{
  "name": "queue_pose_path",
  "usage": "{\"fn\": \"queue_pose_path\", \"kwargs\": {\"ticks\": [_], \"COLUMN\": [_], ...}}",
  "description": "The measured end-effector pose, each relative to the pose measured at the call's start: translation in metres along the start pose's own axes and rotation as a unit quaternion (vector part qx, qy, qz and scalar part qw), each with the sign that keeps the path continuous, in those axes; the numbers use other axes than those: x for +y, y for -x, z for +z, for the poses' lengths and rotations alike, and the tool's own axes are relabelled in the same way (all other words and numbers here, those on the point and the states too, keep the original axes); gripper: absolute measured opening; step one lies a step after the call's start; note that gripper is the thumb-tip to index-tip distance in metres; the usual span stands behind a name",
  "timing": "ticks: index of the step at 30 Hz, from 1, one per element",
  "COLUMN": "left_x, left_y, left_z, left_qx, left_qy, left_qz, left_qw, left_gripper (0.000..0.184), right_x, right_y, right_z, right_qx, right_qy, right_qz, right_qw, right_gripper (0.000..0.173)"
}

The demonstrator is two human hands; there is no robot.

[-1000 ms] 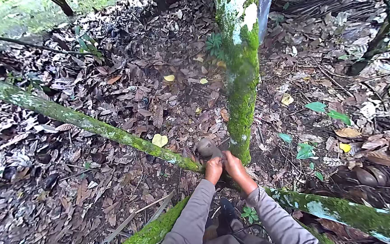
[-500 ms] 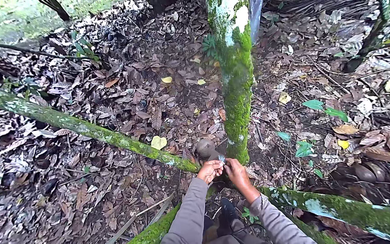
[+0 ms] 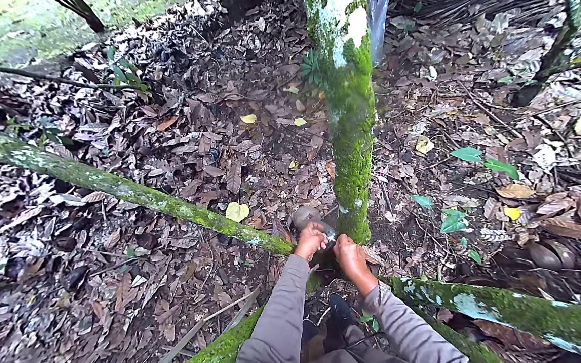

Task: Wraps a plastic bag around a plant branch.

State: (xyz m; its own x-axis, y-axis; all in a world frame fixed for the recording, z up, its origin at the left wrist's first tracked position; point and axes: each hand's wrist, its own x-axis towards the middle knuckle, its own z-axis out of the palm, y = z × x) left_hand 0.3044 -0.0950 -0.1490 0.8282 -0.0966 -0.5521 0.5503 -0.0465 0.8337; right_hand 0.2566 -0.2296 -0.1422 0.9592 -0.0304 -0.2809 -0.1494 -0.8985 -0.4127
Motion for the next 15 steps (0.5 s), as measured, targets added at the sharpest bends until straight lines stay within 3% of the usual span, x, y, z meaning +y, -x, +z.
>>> {"fn": "queue_pose_path", "kwargs": {"ticks": [6,9,13,15], "left_x": [0.01,0.004,-0.01,-0.025], "left_y": [-0.018,-0.021,-0.028,-0.035], "left_z": [0.013,0.017,-0.006,-0.018], "left_qx": [0.026,0.037,0.014,-0.029], "left_qy": [0.006,-0.011,-0.162,-0.308], "left_qz": [0.001,0.045,0.12,0.122], "left_qw": [1.0,0.998,0.979,0.943], "left_gripper": [0.035,0.036,0.045,0.059], "right_x": [-0.003,0.006,0.027,0.035], "right_y": [-0.001,-0.001,0.006,0.013], "right_z": [-0.001,0.004,0.004,0.005], "right_qx": [-0.022,0.013,0.067,0.1], "right_qy": [0.05,0.021,-0.064,-0.087], "right_qz": [-0.001,-0.007,-0.047,-0.082], "right_qw": [0.998,1.0,0.995,0.988], "right_gripper": [0.033,0.032,0.034,0.032]}}
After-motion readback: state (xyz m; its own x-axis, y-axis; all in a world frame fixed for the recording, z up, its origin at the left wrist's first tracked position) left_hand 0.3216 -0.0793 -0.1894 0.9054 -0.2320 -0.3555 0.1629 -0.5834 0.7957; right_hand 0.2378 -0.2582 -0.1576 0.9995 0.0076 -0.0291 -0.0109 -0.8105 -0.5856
